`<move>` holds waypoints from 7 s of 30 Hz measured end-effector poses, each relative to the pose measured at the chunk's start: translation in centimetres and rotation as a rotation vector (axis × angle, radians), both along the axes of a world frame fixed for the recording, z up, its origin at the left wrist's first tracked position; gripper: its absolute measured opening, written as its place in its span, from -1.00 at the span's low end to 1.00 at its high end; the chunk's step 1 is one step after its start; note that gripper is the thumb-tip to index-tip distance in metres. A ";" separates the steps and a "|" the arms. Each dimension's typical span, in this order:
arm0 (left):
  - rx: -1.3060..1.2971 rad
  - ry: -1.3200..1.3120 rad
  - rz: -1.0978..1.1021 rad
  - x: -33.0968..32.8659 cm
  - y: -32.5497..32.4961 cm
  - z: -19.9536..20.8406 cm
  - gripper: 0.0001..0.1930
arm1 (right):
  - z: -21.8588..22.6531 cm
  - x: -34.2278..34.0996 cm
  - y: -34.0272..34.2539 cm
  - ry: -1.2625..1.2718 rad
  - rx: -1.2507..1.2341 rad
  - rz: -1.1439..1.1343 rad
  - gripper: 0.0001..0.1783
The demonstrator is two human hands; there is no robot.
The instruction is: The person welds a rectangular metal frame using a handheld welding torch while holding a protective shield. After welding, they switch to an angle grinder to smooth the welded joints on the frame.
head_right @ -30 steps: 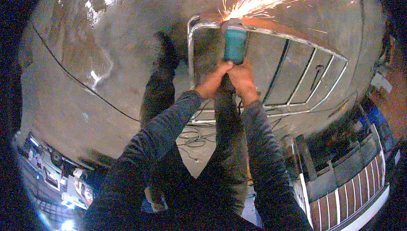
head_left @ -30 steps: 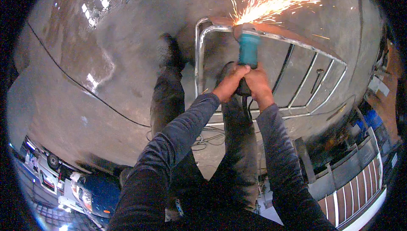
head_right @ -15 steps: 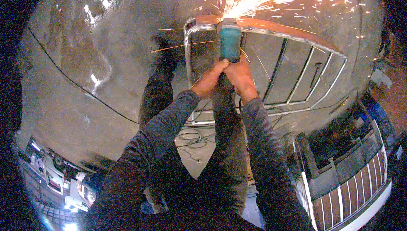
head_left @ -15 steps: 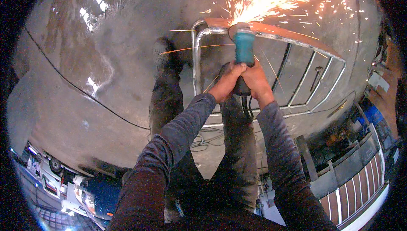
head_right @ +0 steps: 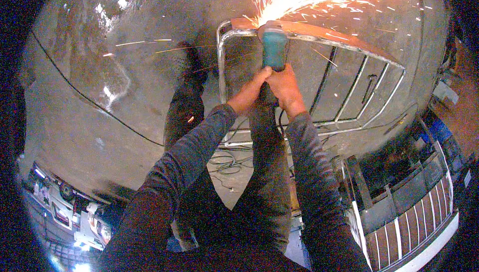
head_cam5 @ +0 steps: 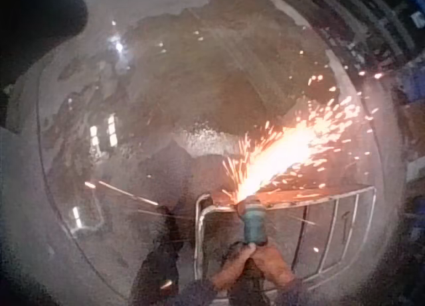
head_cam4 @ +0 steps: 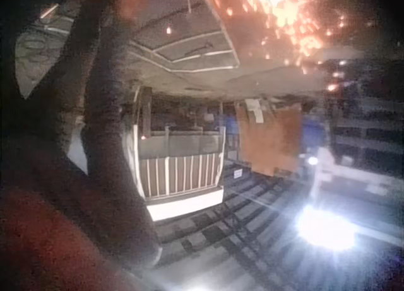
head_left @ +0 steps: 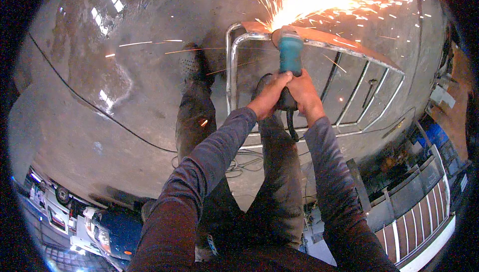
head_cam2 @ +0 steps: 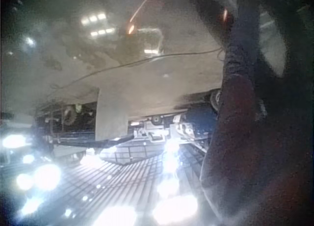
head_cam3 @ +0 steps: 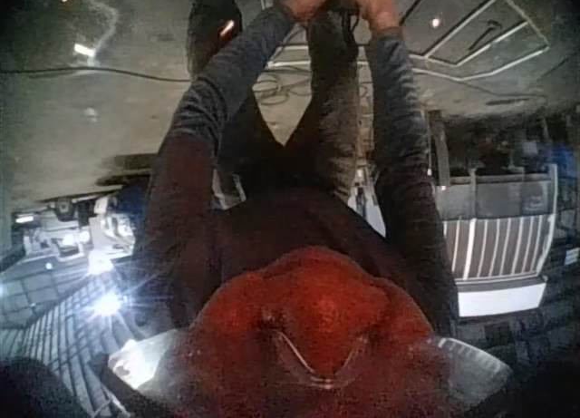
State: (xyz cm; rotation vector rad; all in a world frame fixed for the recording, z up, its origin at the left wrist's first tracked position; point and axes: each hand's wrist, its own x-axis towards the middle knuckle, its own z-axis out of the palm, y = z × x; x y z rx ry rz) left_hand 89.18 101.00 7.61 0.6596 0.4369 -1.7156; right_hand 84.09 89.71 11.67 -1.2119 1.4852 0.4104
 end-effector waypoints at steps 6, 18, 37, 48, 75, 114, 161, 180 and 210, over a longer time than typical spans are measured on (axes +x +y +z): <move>0.068 -0.109 -0.034 0.5 -0.2 0.9 -0.45 | 1.1 0.9 -0.1 0.063 -0.028 -0.039 -0.63; 0.068 0.004 0.010 -1.0 0.4 -1.0 -0.45 | 0.1 0.3 -0.1 -0.004 0.041 0.078 -0.47; 0.145 0.097 0.169 -0.2 0.8 -1.1 -0.41 | -2.7 1.0 0.6 0.124 -0.071 0.157 -0.50; 0.021 -0.118 0.023 -2.2 0.3 -0.6 -0.38 | -1.2 -1.7 -0.6 -0.002 -0.006 -0.063 -0.66; 0.046 0.061 -0.032 -3.8 1.4 -0.1 -0.41 | -0.7 -4.1 0.7 0.112 -0.143 0.241 -0.39; 0.132 0.071 0.023 -2.9 0.8 -0.8 -0.38 | -3.7 -3.9 1.7 0.068 -0.175 0.122 -0.49; 0.221 -0.051 0.140 -10.6 -11.3 0.1 -0.45 | 1.2 -9.2 -8.9 0.107 -0.005 -0.075 -0.65; 0.276 -0.156 0.093 -10.1 -11.9 0.8 -0.47 | 1.2 -9.4 -9.5 0.039 0.054 -0.084 -0.59; 0.264 0.067 0.263 -8.4 -15.9 1.0 -0.63 | -0.8 -8.0 -14.0 -0.016 0.100 0.065 -0.76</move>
